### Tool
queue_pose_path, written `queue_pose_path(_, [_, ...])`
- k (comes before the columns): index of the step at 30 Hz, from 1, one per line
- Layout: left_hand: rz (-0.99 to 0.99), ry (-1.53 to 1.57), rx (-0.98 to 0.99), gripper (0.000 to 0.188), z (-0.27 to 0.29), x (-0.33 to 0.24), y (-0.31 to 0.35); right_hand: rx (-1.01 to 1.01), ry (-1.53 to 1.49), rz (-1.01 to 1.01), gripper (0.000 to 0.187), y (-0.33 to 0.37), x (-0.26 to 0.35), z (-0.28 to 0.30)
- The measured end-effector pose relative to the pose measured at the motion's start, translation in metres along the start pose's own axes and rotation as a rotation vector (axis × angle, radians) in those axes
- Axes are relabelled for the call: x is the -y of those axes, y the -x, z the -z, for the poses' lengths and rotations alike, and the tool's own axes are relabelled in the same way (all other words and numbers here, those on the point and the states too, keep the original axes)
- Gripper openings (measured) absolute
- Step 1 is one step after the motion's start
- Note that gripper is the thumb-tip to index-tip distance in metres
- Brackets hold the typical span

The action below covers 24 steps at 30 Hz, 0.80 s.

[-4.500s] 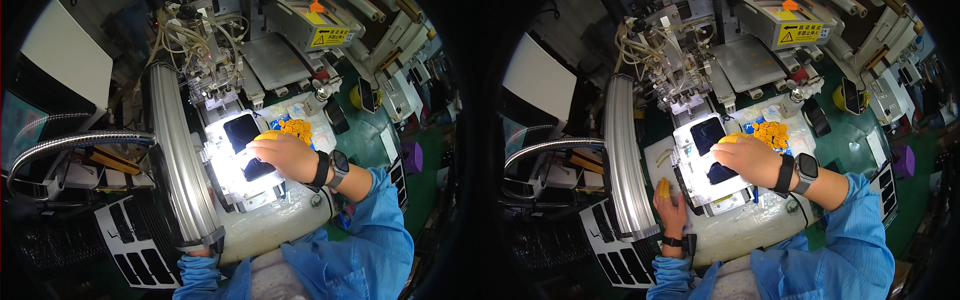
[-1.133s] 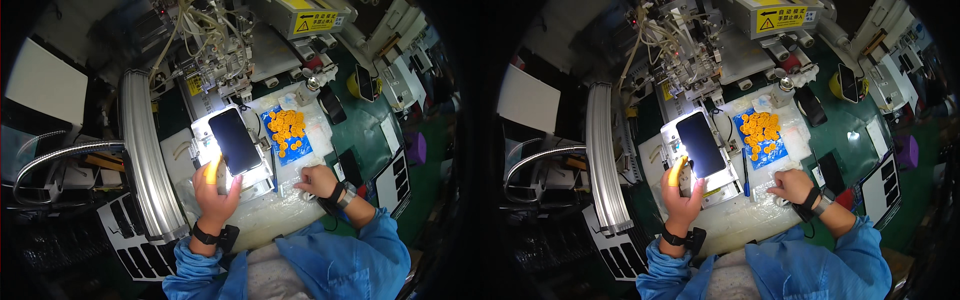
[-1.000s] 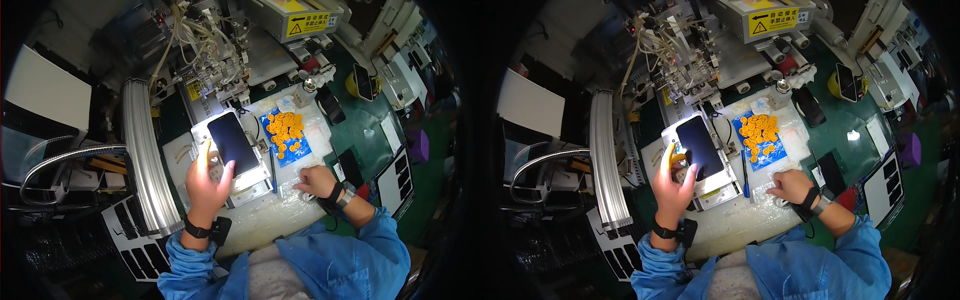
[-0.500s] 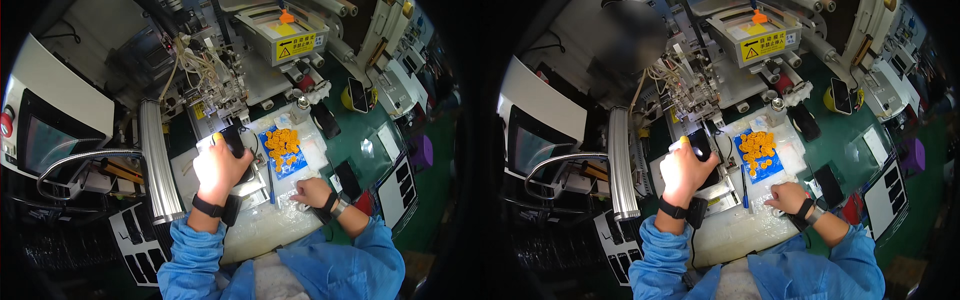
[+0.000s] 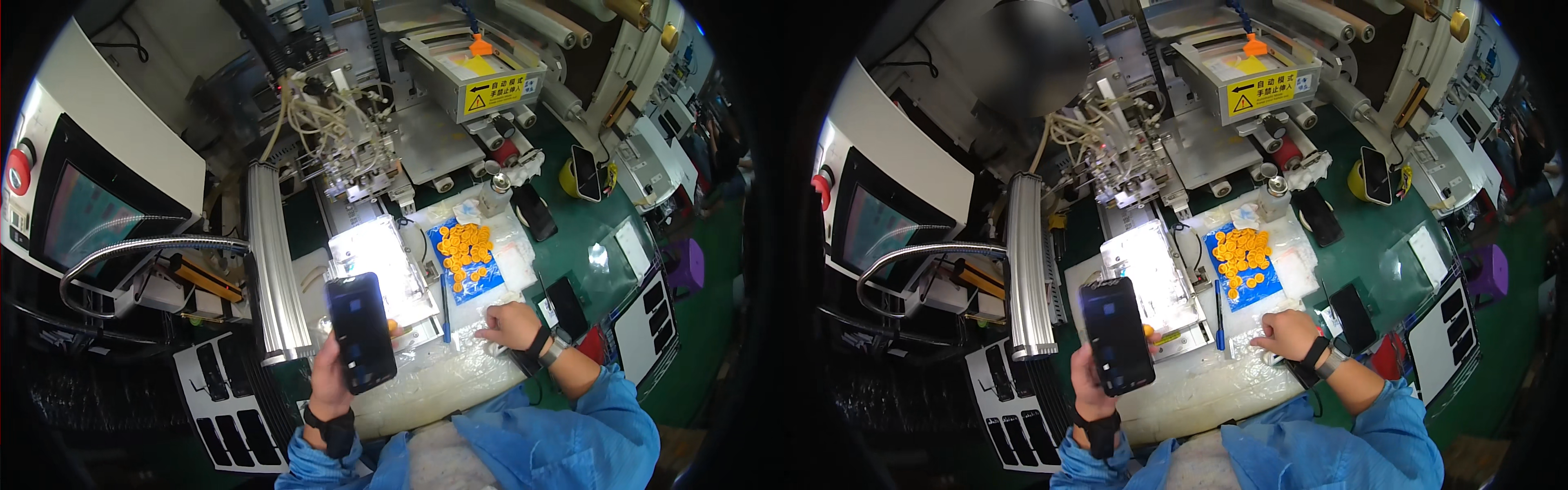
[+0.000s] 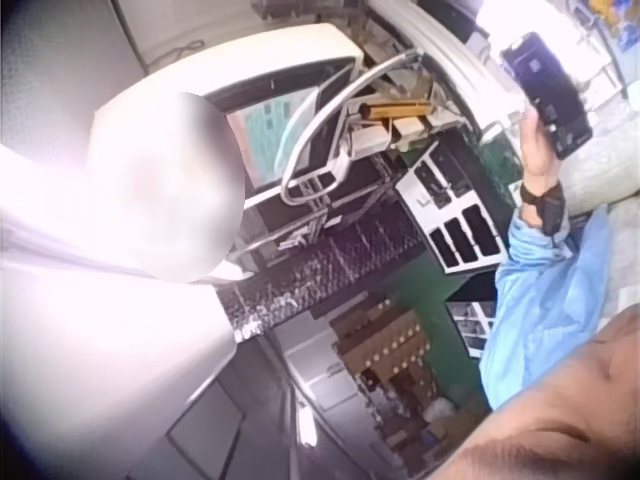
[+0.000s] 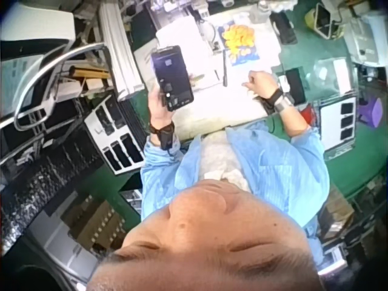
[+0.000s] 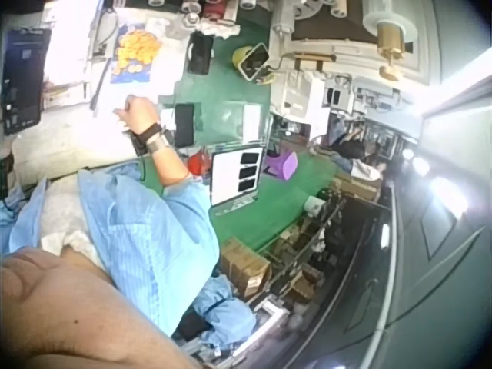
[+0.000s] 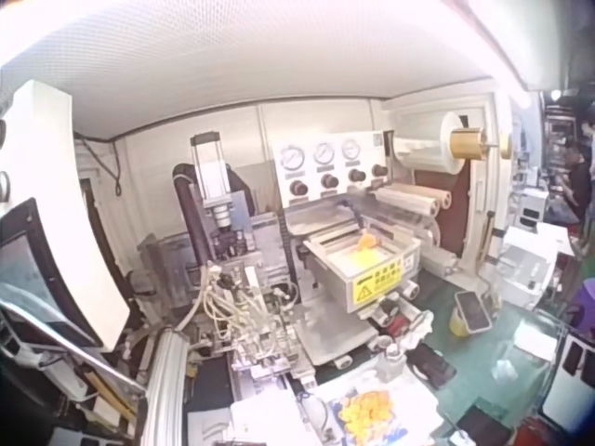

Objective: The recorder is inspecting and cleaning smartphone screens at an electronics factory station, using a blue pen to mark or point at specific areas and a cloth to wipe the glass.

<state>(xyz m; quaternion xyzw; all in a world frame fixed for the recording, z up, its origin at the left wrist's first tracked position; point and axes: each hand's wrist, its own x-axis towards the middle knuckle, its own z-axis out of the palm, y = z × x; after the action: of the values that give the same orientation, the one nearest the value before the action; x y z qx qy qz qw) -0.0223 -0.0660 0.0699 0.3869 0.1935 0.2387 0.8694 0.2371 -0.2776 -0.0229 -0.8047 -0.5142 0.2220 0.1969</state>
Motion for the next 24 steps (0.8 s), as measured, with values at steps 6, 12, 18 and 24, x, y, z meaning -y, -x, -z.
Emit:
queue_pose_path(6, [0.205,0.24,-0.218,0.044,0.044,0.058,0.051,0.053,0.011,-0.006,0.039,-0.004,0.009,-0.001])
queue_pose_path(12, [-0.032,-0.043,-0.435,0.018,0.077,-0.002,0.096,0.017,-0.01,-0.05,0.039,-0.002,0.009,-0.004])
queue_pose_path(18, [-0.38,-0.422,-0.894,0.018,0.147,-0.129,0.157,-0.029,-0.028,-0.075,0.036,0.002,0.001,-0.008])
queue_pose_path(24, [-0.396,-0.666,-1.174,0.027,0.326,-0.183,0.231,-0.009,-0.052,-0.057,0.035,-0.007,0.002,-0.011])
